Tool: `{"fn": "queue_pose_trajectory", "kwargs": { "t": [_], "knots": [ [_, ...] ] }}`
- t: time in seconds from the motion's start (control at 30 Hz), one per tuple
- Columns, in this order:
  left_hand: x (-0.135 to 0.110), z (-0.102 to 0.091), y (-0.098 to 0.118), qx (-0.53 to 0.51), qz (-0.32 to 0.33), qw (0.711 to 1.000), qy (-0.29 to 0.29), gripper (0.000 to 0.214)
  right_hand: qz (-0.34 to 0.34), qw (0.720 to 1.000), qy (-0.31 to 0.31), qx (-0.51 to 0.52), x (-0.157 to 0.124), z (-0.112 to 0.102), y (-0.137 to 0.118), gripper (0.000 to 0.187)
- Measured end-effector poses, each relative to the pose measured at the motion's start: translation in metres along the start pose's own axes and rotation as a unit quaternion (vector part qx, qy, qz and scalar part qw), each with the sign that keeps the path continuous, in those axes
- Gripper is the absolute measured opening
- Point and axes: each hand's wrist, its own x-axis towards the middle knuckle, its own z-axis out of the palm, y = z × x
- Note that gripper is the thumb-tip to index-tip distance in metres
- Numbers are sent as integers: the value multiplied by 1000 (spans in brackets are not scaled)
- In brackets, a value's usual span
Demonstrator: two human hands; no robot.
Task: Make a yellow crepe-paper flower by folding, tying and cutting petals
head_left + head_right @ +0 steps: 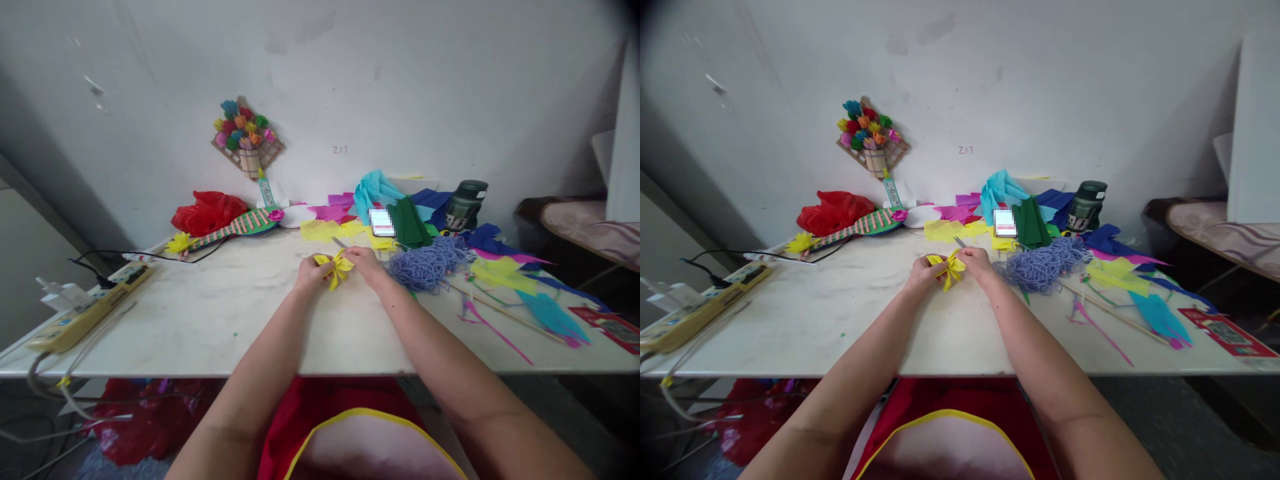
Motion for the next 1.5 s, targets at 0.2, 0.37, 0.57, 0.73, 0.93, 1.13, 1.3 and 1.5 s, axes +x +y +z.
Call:
{"fn": "queue_pose_trajectory", "kwargs": {
  "t": [0.2, 0.37, 0.57, 0.73, 0.93, 1.13, 1.3, 1.5],
  "knots": [
    [-2, 2, 1, 9, 12, 1000, 1, 24, 60, 997, 4, 45, -1, 0, -3, 10],
    [0, 0, 0, -13, -13, 1000, -8, 29, 22, 998, -2, 51, 0, 0, -2, 9],
    [2, -1, -4, -49, -39, 998, -2, 30, -50, 999, -19, 6, -2, -1, -4, 10],
    [-3, 1, 2, -50, -43, 998, -8, 31, -78, 997, -21, -16, -2, -1, -6, 9],
    [-3, 1, 2, -28, -51, 998, 7, 28, -88, 995, -19, -41, -1, -2, -4, 9],
    [-2, 2, 1, 33, -34, 999, 24, 19, -111, 993, -18, -36, 0, -1, -1, 7],
    [-2, 2, 1, 61, -3, 998, 31, 18, -115, 992, -19, -43, 0, -2, -2, 8],
    [-1, 1, 1, 55, -4, 998, 41, 17, -122, 991, -30, -39, 0, -2, -4, 7]
  ]
}}
